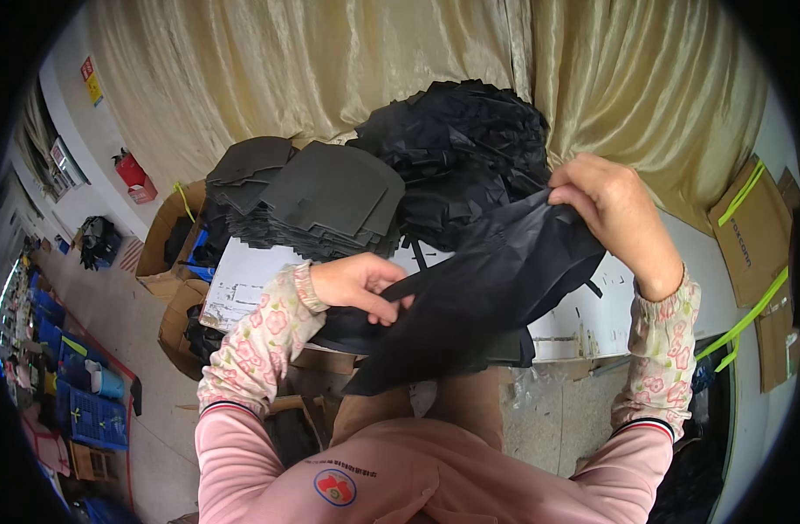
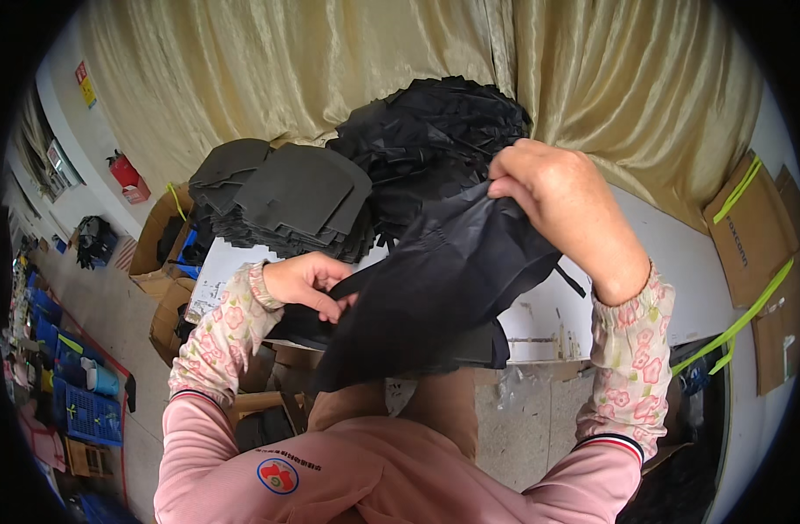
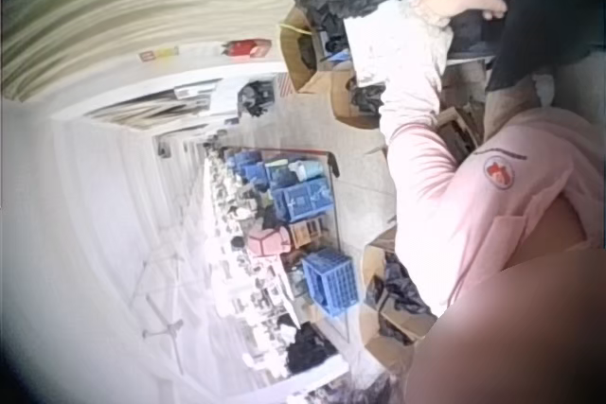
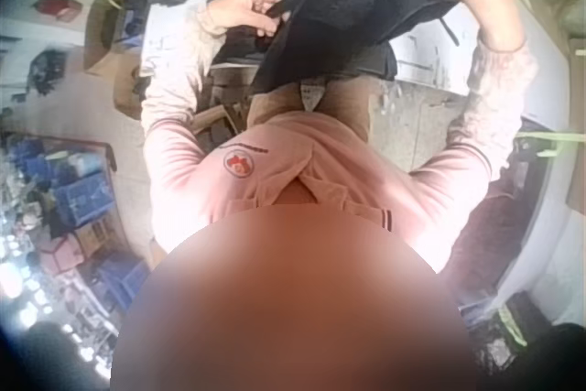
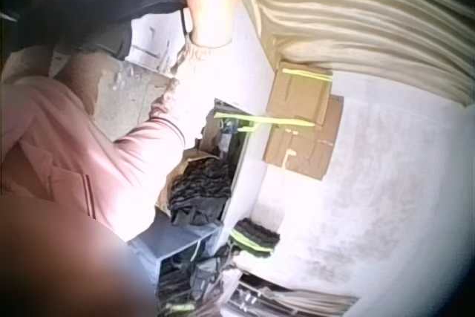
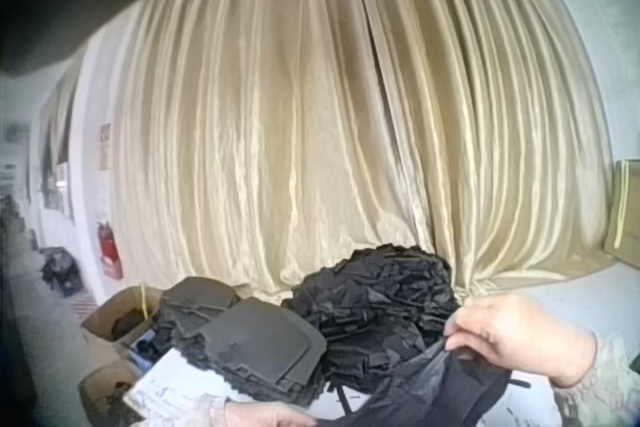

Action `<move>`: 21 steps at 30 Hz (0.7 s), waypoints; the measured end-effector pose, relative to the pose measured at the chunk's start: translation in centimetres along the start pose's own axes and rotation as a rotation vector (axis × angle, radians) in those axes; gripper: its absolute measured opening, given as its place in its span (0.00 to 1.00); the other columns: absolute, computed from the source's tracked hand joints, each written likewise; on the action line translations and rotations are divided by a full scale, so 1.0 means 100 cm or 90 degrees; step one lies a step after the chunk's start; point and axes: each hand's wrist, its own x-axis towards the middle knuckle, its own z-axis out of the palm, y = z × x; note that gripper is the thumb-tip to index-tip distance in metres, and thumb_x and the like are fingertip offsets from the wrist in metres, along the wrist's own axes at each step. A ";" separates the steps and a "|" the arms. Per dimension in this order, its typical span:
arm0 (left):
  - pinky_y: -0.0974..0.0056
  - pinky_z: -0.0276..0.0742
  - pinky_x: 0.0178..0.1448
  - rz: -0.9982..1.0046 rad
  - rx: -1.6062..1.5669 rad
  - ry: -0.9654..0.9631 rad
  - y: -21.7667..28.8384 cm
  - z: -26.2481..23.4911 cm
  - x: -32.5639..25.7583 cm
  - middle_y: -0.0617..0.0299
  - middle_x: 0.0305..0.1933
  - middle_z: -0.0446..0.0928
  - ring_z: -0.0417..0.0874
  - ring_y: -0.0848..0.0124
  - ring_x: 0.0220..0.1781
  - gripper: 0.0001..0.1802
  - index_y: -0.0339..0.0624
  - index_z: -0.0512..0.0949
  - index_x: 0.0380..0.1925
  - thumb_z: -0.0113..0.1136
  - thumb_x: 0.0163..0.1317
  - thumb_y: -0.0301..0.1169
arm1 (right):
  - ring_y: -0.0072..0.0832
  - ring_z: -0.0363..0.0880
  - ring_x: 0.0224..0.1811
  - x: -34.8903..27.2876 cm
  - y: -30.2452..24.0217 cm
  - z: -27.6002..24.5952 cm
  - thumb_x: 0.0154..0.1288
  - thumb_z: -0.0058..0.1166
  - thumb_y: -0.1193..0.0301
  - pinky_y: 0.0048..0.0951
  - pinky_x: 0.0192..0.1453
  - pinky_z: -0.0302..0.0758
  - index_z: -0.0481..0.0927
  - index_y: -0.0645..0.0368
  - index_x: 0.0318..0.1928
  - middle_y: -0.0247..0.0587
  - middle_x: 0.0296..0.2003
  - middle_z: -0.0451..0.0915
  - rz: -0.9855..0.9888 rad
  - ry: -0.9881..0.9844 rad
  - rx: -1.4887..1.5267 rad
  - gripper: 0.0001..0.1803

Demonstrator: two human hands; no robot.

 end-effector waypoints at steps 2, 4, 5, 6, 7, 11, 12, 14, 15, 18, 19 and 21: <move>0.73 0.77 0.39 -0.024 0.011 0.008 -0.022 -0.010 -0.014 0.62 0.39 0.80 0.81 0.78 0.35 0.13 0.33 0.75 0.44 0.63 0.58 0.22 | 0.45 0.76 0.30 -0.010 0.016 0.007 0.54 0.59 0.75 0.38 0.34 0.71 0.75 0.63 0.29 0.46 0.25 0.76 0.051 -0.027 -0.001 0.06; 0.73 0.77 0.36 -0.048 0.022 0.014 -0.034 -0.011 -0.018 0.62 0.37 0.80 0.81 0.78 0.32 0.11 0.33 0.75 0.41 0.63 0.59 0.23 | 0.44 0.76 0.29 -0.020 0.029 0.013 0.54 0.59 0.75 0.36 0.34 0.71 0.75 0.64 0.29 0.46 0.25 0.75 0.085 -0.054 0.034 0.06; 0.72 0.78 0.37 -0.052 0.004 0.048 -0.037 -0.009 -0.020 0.62 0.35 0.80 0.81 0.78 0.32 0.10 0.33 0.75 0.41 0.62 0.59 0.22 | 0.43 0.75 0.28 -0.023 0.029 0.014 0.55 0.59 0.75 0.36 0.34 0.71 0.76 0.64 0.30 0.46 0.24 0.75 0.106 -0.052 0.076 0.06; 0.71 0.78 0.39 -0.057 -0.014 0.082 -0.041 -0.007 -0.021 0.62 0.33 0.80 0.82 0.78 0.33 0.10 0.34 0.76 0.40 0.62 0.59 0.21 | 0.42 0.75 0.28 -0.025 0.029 0.015 0.55 0.59 0.75 0.35 0.34 0.71 0.76 0.64 0.31 0.46 0.24 0.75 0.127 -0.051 0.119 0.06; 0.72 0.77 0.41 -0.038 -0.036 0.105 -0.048 -0.007 -0.018 0.61 0.34 0.80 0.82 0.77 0.34 0.08 0.34 0.75 0.40 0.60 0.61 0.21 | 0.40 0.75 0.27 -0.022 0.026 0.013 0.55 0.59 0.76 0.32 0.33 0.71 0.77 0.64 0.32 0.45 0.24 0.74 0.112 -0.048 0.122 0.05; 0.70 0.77 0.46 0.098 -0.039 0.230 -0.060 -0.004 0.009 0.61 0.42 0.79 0.81 0.76 0.40 0.09 0.35 0.75 0.42 0.57 0.62 0.20 | 0.38 0.76 0.28 0.013 -0.006 -0.007 0.56 0.58 0.78 0.31 0.33 0.71 0.77 0.62 0.32 0.42 0.26 0.73 0.006 -0.020 0.031 0.04; 0.70 0.77 0.46 0.100 -0.038 0.234 -0.059 -0.003 0.017 0.61 0.42 0.79 0.81 0.76 0.40 0.09 0.35 0.75 0.42 0.57 0.62 0.20 | 0.38 0.76 0.28 0.024 -0.013 -0.010 0.56 0.58 0.78 0.31 0.33 0.71 0.77 0.62 0.32 0.42 0.26 0.73 0.002 -0.020 0.031 0.04; 0.69 0.77 0.46 0.195 -0.123 0.311 -0.046 0.003 0.039 0.60 0.47 0.77 0.80 0.75 0.41 0.14 0.36 0.72 0.48 0.56 0.62 0.18 | 0.38 0.77 0.29 0.042 -0.024 -0.017 0.56 0.56 0.79 0.32 0.33 0.72 0.76 0.61 0.33 0.43 0.27 0.74 -0.113 0.066 0.004 0.04; 0.69 0.77 0.45 0.205 -0.145 0.282 -0.035 0.007 0.045 0.60 0.49 0.75 0.80 0.76 0.40 0.16 0.35 0.71 0.50 0.57 0.62 0.19 | 0.38 0.77 0.29 0.049 -0.028 -0.021 0.56 0.56 0.79 0.32 0.33 0.72 0.76 0.61 0.33 0.43 0.27 0.74 -0.113 0.066 0.000 0.04; 0.71 0.78 0.42 0.274 -0.178 0.213 -0.022 0.018 0.057 0.58 0.49 0.74 0.79 0.77 0.36 0.18 0.36 0.68 0.55 0.54 0.66 0.26 | 0.35 0.77 0.31 0.066 -0.036 -0.022 0.53 0.54 0.86 0.29 0.35 0.73 0.75 0.65 0.36 0.43 0.29 0.73 -0.163 0.068 -0.027 0.10; 0.71 0.78 0.40 0.269 -0.256 0.135 -0.014 0.025 0.056 0.59 0.49 0.75 0.79 0.76 0.35 0.20 0.36 0.67 0.56 0.54 0.67 0.31 | 0.36 0.78 0.31 0.070 -0.038 -0.022 0.53 0.54 0.86 0.29 0.35 0.73 0.75 0.64 0.36 0.43 0.29 0.74 -0.168 0.077 -0.051 0.09; 0.73 0.77 0.34 0.308 -0.293 -0.038 -0.020 0.024 0.060 0.61 0.47 0.76 0.80 0.76 0.32 0.30 0.36 0.65 0.59 0.54 0.66 0.46 | 0.36 0.78 0.31 0.075 -0.036 -0.022 0.53 0.53 0.86 0.29 0.34 0.73 0.75 0.64 0.36 0.43 0.29 0.74 -0.172 0.084 -0.077 0.09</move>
